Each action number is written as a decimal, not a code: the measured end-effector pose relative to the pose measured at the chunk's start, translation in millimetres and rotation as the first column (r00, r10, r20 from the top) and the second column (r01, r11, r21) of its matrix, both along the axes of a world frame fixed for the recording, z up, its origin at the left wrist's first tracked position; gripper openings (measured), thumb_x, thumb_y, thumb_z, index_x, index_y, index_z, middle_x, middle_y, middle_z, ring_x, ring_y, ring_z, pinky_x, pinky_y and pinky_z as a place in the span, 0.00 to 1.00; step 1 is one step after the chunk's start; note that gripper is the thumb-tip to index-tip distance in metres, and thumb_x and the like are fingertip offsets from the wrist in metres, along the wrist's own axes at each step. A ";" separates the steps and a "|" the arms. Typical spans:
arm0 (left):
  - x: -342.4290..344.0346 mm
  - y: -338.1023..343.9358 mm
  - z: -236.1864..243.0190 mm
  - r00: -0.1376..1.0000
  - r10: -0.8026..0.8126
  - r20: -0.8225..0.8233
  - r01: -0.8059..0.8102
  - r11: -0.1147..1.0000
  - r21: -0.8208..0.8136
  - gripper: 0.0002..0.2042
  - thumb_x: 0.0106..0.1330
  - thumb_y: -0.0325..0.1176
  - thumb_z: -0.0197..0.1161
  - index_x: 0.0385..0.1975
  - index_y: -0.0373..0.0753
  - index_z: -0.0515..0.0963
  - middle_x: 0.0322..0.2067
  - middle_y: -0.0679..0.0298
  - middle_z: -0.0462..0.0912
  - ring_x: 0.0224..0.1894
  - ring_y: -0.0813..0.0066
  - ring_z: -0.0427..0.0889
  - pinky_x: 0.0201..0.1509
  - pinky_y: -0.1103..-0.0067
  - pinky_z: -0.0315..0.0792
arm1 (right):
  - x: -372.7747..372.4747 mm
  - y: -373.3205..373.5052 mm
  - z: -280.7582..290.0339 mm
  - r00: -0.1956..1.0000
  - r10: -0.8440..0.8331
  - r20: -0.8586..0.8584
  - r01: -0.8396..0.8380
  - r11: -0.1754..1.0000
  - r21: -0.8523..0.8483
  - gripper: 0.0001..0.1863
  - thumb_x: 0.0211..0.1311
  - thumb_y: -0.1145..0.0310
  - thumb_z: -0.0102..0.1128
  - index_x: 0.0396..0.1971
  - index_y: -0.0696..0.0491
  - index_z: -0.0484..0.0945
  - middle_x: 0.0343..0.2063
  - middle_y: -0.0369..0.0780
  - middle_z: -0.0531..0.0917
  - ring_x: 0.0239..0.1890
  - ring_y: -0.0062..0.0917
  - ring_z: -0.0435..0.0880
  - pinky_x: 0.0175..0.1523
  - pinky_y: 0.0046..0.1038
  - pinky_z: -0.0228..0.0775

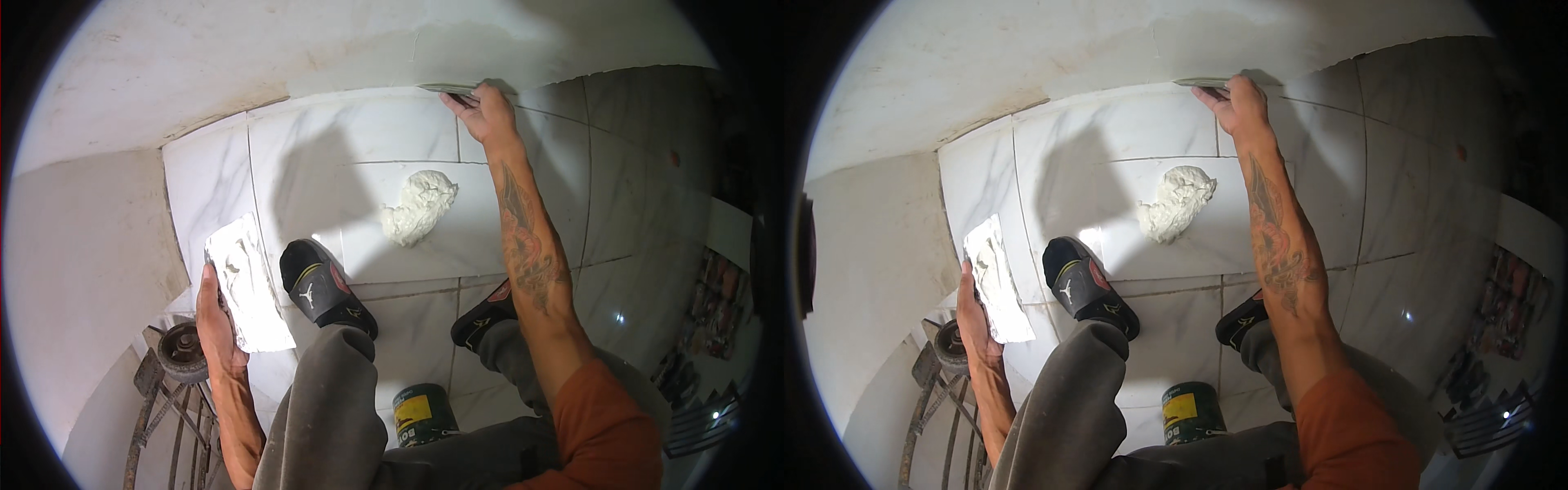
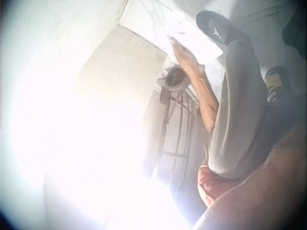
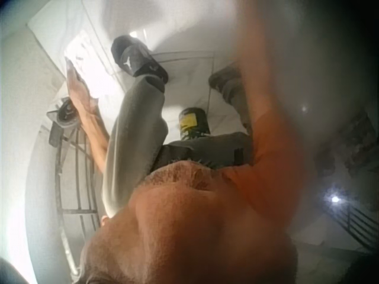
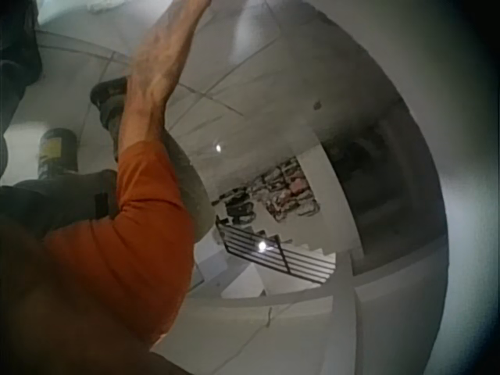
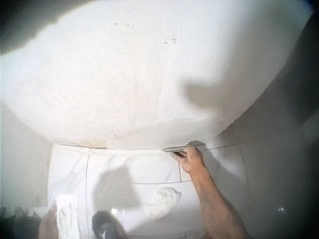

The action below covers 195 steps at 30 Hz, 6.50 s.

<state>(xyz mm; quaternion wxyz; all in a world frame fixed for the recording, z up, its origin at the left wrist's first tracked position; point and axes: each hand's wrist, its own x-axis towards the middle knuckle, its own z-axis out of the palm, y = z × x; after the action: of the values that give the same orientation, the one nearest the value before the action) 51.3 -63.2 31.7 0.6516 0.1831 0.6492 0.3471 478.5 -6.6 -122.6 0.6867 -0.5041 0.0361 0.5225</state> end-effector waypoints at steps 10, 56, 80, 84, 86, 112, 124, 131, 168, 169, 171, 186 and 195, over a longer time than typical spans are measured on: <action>1.3 -2.2 -8.1 1.000 -0.001 0.003 0.001 1.000 -0.023 0.23 0.73 0.44 0.51 0.57 0.31 0.69 0.47 0.60 0.81 0.40 0.75 0.85 0.41 0.79 0.81 | 12.5 11.2 7.5 0.996 0.008 -0.084 -0.002 0.997 0.071 0.18 0.63 0.80 0.35 0.53 0.71 0.58 0.57 0.60 0.61 0.61 0.53 0.63 0.66 0.55 0.63; -2.5 -0.5 -1.6 0.999 -0.030 0.027 0.031 0.999 -0.026 0.23 0.72 0.44 0.50 0.56 0.30 0.69 0.45 0.58 0.82 0.39 0.73 0.85 0.41 0.78 0.81 | -60.5 42.3 13.1 0.976 0.004 -0.216 0.012 0.997 0.072 0.19 0.60 0.82 0.35 0.51 0.70 0.59 0.56 0.60 0.62 0.61 0.54 0.62 0.67 0.58 0.61; 5.1 3.3 4.0 0.990 -0.064 0.128 0.061 0.998 0.028 0.22 0.73 0.44 0.49 0.56 0.30 0.69 0.45 0.57 0.82 0.40 0.74 0.84 0.42 0.78 0.80 | -77.1 -16.4 233.1 1.000 -0.005 -0.027 0.011 0.970 0.242 0.11 0.60 0.77 0.44 0.40 0.69 0.65 0.48 0.56 0.70 0.53 0.48 0.70 0.66 0.56 0.61; -4.9 -0.2 -5.2 0.994 -0.037 0.101 0.036 0.999 0.012 0.22 0.73 0.43 0.49 0.56 0.29 0.69 0.46 0.57 0.81 0.40 0.73 0.84 0.42 0.78 0.80 | -71.7 -54.7 159.8 0.995 0.096 -0.007 -0.089 0.949 0.302 0.20 0.58 0.74 0.49 0.48 0.70 0.63 0.52 0.55 0.68 0.57 0.50 0.68 0.66 0.53 0.60; -4.1 1.5 -4.1 0.994 -0.056 0.093 0.054 0.998 0.023 0.23 0.73 0.43 0.49 0.56 0.29 0.69 0.46 0.56 0.81 0.41 0.73 0.84 0.43 0.77 0.80 | -69.0 -65.4 133.3 0.992 0.123 0.010 -0.122 0.959 0.257 0.23 0.58 0.73 0.49 0.51 0.70 0.61 0.55 0.55 0.66 0.59 0.51 0.66 0.65 0.52 0.61; -2.1 1.2 -5.3 0.997 -0.071 0.027 0.071 0.997 -0.007 0.23 0.73 0.44 0.49 0.57 0.30 0.69 0.46 0.57 0.82 0.39 0.73 0.85 0.42 0.78 0.82 | -38.7 20.9 9.1 1.000 -0.006 0.006 0.006 0.994 -0.107 0.19 0.59 0.82 0.38 0.51 0.69 0.61 0.54 0.55 0.66 0.58 0.50 0.68 0.64 0.57 0.65; 2.9 1.4 -6.6 0.994 -0.069 0.081 0.070 0.998 -0.003 0.22 0.73 0.43 0.48 0.56 0.30 0.69 0.45 0.57 0.82 0.39 0.73 0.85 0.41 0.77 0.82 | -12.1 31.0 92.2 1.000 0.012 -0.004 -0.011 0.986 0.164 0.17 0.63 0.80 0.38 0.51 0.70 0.60 0.56 0.58 0.65 0.61 0.51 0.65 0.66 0.57 0.62; 17.0 9.5 -10.1 0.985 -0.086 0.147 0.084 0.996 0.020 0.21 0.74 0.43 0.48 0.55 0.30 0.70 0.44 0.57 0.82 0.37 0.73 0.85 0.40 0.77 0.82 | -48.7 -23.4 227.3 0.605 0.318 0.730 -0.438 0.899 -0.028 0.17 0.65 0.78 0.41 0.51 0.73 0.61 0.55 0.58 0.68 0.62 0.49 0.65 0.70 0.57 0.52; 16.7 63.3 -10.9 0.980 -0.197 0.006 0.194 0.972 0.131 0.20 0.75 0.39 0.45 0.55 0.28 0.70 0.44 0.57 0.79 0.44 0.74 0.79 0.46 0.79 0.74 | -183.2 -22.2 179.0 -0.565 -0.301 0.768 -0.822 0.287 -0.492 0.20 0.54 0.72 0.59 0.49 0.51 0.78 0.51 0.40 0.79 0.55 0.32 0.77 0.64 0.39 0.65; 16.8 61.7 -13.2 0.995 -0.095 0.023 0.089 0.978 0.186 0.19 0.75 0.39 0.45 0.54 0.29 0.71 0.42 0.60 0.79 0.41 0.76 0.78 0.44 0.80 0.74 | -181.5 -28.9 178.7 -0.500 -0.073 0.863 -0.818 0.366 -0.443 0.18 0.55 0.74 0.58 0.49 0.51 0.78 0.49 0.41 0.80 0.52 0.32 0.79 0.60 0.38 0.69; -2.5 58.5 -24.6 0.994 -0.095 -0.054 0.107 0.945 0.309 0.21 0.75 0.40 0.46 0.56 0.28 0.69 0.45 0.60 0.77 0.45 0.77 0.76 0.49 0.80 0.71 | -187.2 -38.4 183.4 -0.366 0.144 0.919 -0.807 0.444 -0.391 0.17 0.57 0.75 0.58 0.48 0.52 0.77 0.47 0.42 0.80 0.48 0.32 0.81 0.56 0.37 0.73; 23.2 5.9 -23.6 0.762 0.038 -0.646 0.588 0.376 0.716 0.18 0.76 0.36 0.44 0.55 0.27 0.69 0.43 0.58 0.80 0.39 0.77 0.76 0.43 0.83 0.70 | -216.4 -71.9 109.5 0.867 0.378 -0.325 -0.340 0.925 0.170 0.11 0.56 0.73 0.52 0.38 0.63 0.72 0.35 0.44 0.80 0.38 0.34 0.81 0.42 0.43 0.75; 22.4 8.7 -25.5 0.691 -0.264 -0.673 0.722 0.195 0.664 0.17 0.73 0.28 0.43 0.56 0.34 0.73 0.53 0.47 0.78 0.58 0.53 0.76 0.62 0.69 0.68 | -211.3 -66.2 112.3 0.883 0.398 -0.249 -0.380 0.917 0.120 0.09 0.57 0.73 0.53 0.33 0.63 0.72 0.32 0.43 0.78 0.32 0.29 0.79 0.33 0.36 0.73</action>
<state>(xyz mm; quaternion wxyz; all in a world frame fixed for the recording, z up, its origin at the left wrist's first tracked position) 73.8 -54.6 6.1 0.3631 0.7772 0.3719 0.3547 267.2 -72.8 -10.3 0.5731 -0.4021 0.0091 0.7140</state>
